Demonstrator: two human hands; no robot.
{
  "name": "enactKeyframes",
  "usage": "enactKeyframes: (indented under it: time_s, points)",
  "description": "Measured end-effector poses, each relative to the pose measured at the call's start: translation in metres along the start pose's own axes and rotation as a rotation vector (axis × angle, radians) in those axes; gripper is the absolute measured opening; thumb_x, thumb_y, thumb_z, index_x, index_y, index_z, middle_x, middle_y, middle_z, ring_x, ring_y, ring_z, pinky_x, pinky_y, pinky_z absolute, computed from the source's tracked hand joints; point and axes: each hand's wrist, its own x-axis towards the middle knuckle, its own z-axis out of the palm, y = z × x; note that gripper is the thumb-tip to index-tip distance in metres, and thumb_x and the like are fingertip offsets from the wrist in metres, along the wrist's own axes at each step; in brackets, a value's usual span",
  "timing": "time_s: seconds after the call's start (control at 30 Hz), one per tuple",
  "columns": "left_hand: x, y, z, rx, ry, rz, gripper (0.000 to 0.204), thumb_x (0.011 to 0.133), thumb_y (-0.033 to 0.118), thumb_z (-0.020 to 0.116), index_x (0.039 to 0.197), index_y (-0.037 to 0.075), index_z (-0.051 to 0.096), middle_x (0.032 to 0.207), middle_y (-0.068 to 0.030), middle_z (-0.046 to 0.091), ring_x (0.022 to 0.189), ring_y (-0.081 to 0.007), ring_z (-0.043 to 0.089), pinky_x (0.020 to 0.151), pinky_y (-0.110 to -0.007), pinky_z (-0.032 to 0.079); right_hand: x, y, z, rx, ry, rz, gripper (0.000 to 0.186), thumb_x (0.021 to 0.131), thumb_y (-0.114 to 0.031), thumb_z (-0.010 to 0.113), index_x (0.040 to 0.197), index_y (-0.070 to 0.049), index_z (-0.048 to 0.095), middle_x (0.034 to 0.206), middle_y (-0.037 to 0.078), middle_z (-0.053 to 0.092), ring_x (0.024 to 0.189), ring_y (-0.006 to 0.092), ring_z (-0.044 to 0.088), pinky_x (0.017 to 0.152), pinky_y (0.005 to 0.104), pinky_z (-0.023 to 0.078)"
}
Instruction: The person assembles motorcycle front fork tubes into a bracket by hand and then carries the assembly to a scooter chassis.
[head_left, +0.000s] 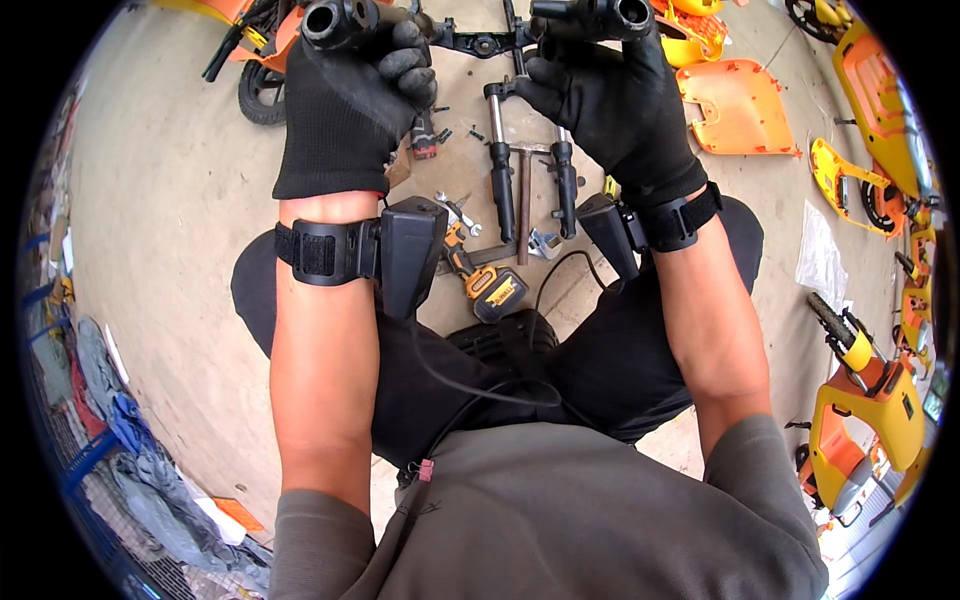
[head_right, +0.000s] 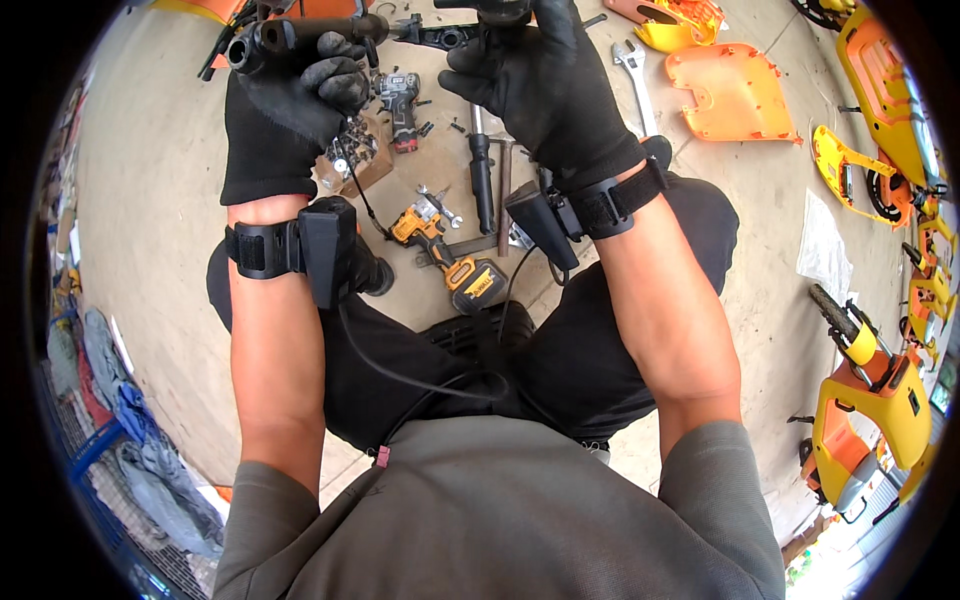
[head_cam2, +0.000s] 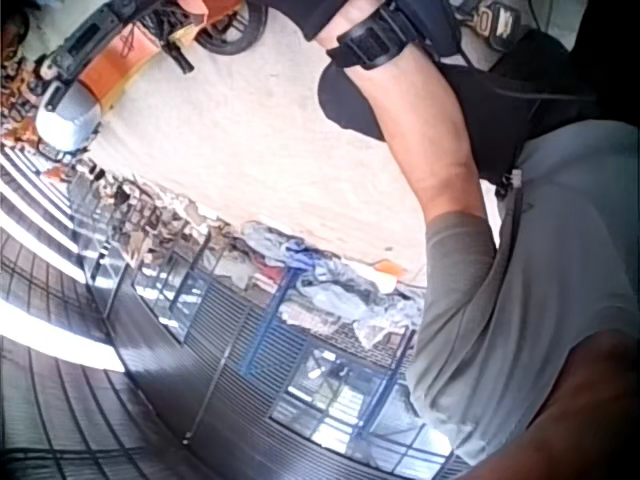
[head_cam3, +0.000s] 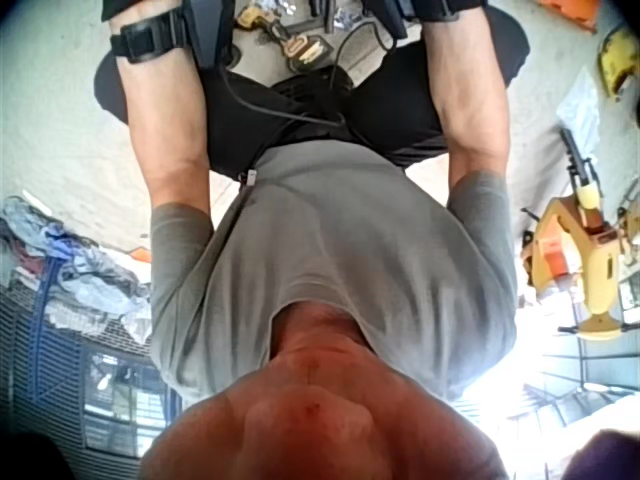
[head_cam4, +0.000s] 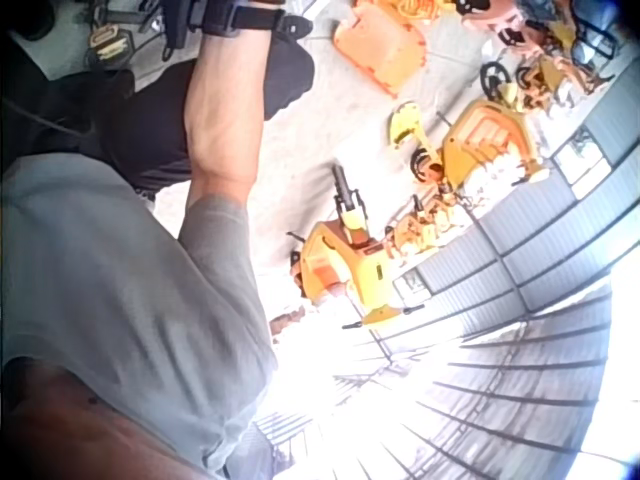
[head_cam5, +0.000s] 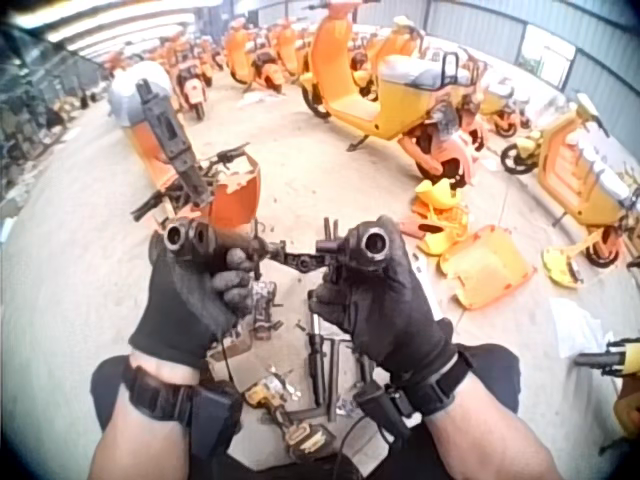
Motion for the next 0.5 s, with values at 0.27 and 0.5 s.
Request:
enactKeyframes:
  time_s: [0.27,0.5]
  points:
    - [0.010,-0.001,0.002,-0.130,0.011,0.070,0.036,0.100,0.045,0.047,0.083,0.016,0.059,0.073,-0.0030,0.056,0.052,-0.0109,0.041,0.050,-0.025,0.035,0.002,-0.003,-0.008,0.056,0.004,-0.005,0.050,0.100,-0.057,0.053,0.121,-0.012,0.064,0.101,0.003,0.069,0.087,0.0214,0.070,0.083,0.0432,0.059]
    - [0.011,0.004,0.007,-0.127,-0.011,0.089,0.032,0.098,0.047,0.057,0.082,0.019,0.056,0.071,-0.0012,0.055,0.051,-0.0103,0.041,0.049,-0.025,0.035,0.007,-0.004,-0.006,0.056,0.066,-0.042,0.057,0.101,-0.059,0.052,0.120,-0.006,0.061,0.100,0.010,0.069,0.086,0.0240,0.071,0.084,0.0455,0.061]
